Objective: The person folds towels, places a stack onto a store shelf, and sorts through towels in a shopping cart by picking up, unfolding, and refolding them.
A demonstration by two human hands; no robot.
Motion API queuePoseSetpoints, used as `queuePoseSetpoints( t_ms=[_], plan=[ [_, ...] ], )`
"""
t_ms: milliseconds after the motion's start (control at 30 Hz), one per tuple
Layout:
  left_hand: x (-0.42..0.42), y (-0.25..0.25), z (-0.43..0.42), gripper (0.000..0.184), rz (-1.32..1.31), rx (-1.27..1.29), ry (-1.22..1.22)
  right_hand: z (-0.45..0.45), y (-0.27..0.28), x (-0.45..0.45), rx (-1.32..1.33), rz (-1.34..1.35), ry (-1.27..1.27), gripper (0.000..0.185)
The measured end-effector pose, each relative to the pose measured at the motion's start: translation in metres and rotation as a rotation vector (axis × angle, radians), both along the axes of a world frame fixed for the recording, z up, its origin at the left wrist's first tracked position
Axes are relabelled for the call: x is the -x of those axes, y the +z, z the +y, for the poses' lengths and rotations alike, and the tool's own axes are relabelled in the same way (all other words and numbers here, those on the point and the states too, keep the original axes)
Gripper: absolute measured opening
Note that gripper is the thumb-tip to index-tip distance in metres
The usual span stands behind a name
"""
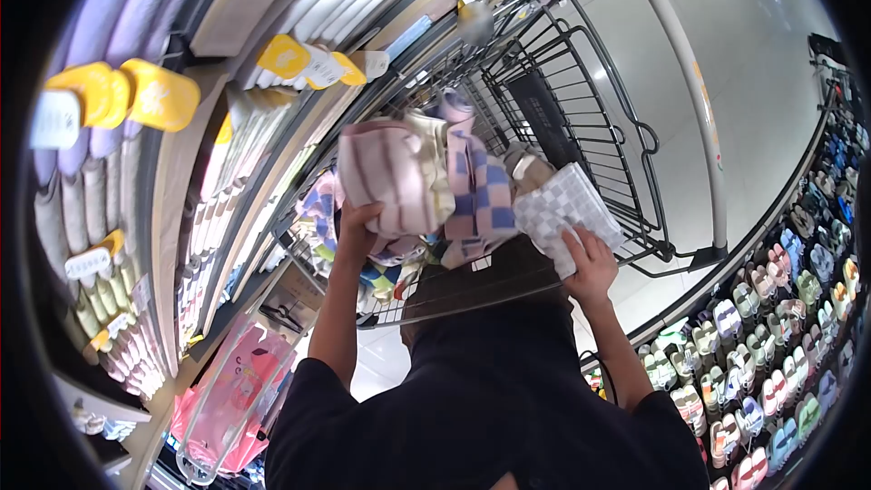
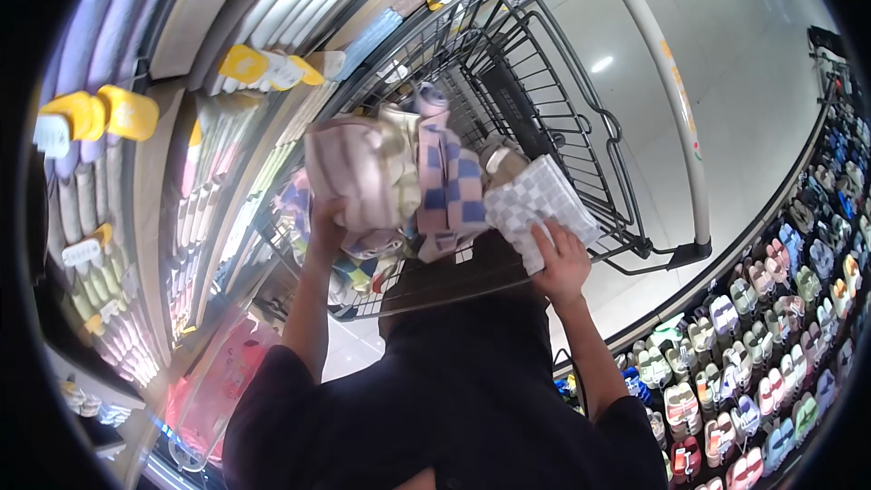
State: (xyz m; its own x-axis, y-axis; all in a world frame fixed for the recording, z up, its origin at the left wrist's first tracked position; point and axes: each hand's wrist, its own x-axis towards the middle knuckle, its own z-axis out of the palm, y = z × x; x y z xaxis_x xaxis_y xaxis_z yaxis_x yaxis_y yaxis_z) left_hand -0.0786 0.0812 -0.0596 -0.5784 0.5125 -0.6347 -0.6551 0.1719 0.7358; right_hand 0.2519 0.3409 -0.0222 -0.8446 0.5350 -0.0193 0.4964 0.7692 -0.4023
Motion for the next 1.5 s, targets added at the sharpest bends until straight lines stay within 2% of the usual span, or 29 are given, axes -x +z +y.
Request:
queuePoseSetpoints(
  t_ms=[33,67,100,233,267,500,567,633,700,733,767,833,900,967,1033,1100,1133,1167,1233,1300,1333,1367,1400,1433,1467,1500],
  plan=[
    [-0.003,0.000,-0.022,0.057,0.039,-0.054,0.057,-0.001,-0.001,-0.001,0.008,0.010,0.003,0.048],
    [-0.006,-0.008,-0.048,0.059,0.130,-0.028,-0.066,-0.001,-0.001,-0.002,0.000,0.003,-0.007,0.048],
    [-0.006,-0.073,-0.115,0.058,0.499,0.066,-0.278,-0.003,-0.001,-0.003,-0.009,-0.001,-0.016,0.047],
    [-0.024,-0.014,-0.124,0.058,0.472,0.064,-0.189,-0.005,-0.005,-0.005,-0.021,0.036,-0.009,0.050],
    [-0.030,-0.003,-0.124,0.058,0.447,0.062,-0.155,-0.004,-0.003,-0.005,-0.006,0.017,-0.004,0.044],
    [-0.067,0.077,-0.137,0.056,0.327,-0.007,0.117,-0.006,-0.010,-0.009,-0.022,0.083,0.029,0.042],
    [-0.065,0.053,-0.194,0.067,0.597,0.122,-0.073,-0.006,-0.008,-0.008,-0.025,0.080,0.029,0.044],
    [-0.047,0.045,-0.219,0.065,-0.129,0.422,0.412,-0.005,-0.004,-0.010,-0.017,0.052,0.051,0.041],
    [-0.059,0.044,-0.223,0.061,0.620,0.738,0.101,-0.004,-0.006,-0.012,-0.044,0.052,0.046,0.048],
    [-0.058,0.066,-0.207,0.062,0.953,1.002,-0.093,-0.006,-0.004,-0.011,-0.035,0.068,0.042,0.049],
    [-0.056,0.079,-0.189,0.065,1.098,1.002,-0.129,-0.008,-0.001,-0.011,-0.027,0.083,0.040,0.051],
    [-0.054,0.099,-0.131,0.052,1.281,0.818,-0.139,-0.009,-0.003,-0.010,-0.047,0.075,0.030,0.050],
    [-0.051,0.075,-0.079,0.045,1.068,0.441,-0.246,-0.010,-0.002,-0.009,-0.053,0.082,0.025,0.047],
    [-0.048,0.041,-0.023,0.032,1.009,0.279,-0.418,-0.013,-0.001,-0.009,-0.053,0.074,0.023,0.046],
    [-0.026,-0.073,0.049,0.044,0.816,0.698,-0.745,-0.017,-0.002,-0.006,-0.087,0.075,-0.013,0.045],
    [-0.018,-0.125,0.071,0.063,0.812,0.622,-0.639,-0.016,-0.001,-0.004,-0.066,0.100,-0.019,0.042],
    [-0.016,-0.167,0.087,0.067,0.684,0.742,-0.638,-0.015,-0.002,-0.004,-0.093,0.100,-0.019,0.041],
    [-0.011,-0.176,0.092,0.066,0.517,0.672,-0.693,-0.008,0.001,-0.002,-0.114,0.097,-0.017,0.041],
    [-0.012,-0.198,0.098,0.065,0.651,0.525,-0.472,-0.016,-0.001,-0.004,-0.082,0.100,-0.043,0.039],
    [-0.012,-0.100,0.076,0.045,0.422,0.186,-0.141,-0.017,-0.001,-0.004,-0.063,0.127,-0.042,0.042],
    [-0.015,-0.040,0.056,0.035,0.398,0.100,-0.018,-0.016,-0.001,-0.005,-0.066,0.106,-0.030,0.042],
    [-0.017,-0.018,0.026,0.032,0.327,-0.141,0.116,-0.014,0.001,-0.008,-0.075,0.087,-0.016,0.043],
    [-0.004,-0.058,-0.034,0.034,0.775,-0.032,-0.087,-0.014,0.001,-0.010,-0.070,0.090,-0.024,0.043],
    [-0.008,0.018,-0.054,0.035,0.656,0.254,-0.071,-0.015,0.000,-0.011,-0.047,0.092,-0.046,0.044],
    [-0.008,0.049,-0.093,0.037,0.875,0.710,-0.363,-0.015,0.001,-0.011,-0.028,0.099,-0.064,0.045],
    [-0.018,0.054,-0.093,0.037,0.883,0.714,-0.356,-0.015,0.004,-0.010,-0.028,0.108,-0.060,0.045]
  ],
)
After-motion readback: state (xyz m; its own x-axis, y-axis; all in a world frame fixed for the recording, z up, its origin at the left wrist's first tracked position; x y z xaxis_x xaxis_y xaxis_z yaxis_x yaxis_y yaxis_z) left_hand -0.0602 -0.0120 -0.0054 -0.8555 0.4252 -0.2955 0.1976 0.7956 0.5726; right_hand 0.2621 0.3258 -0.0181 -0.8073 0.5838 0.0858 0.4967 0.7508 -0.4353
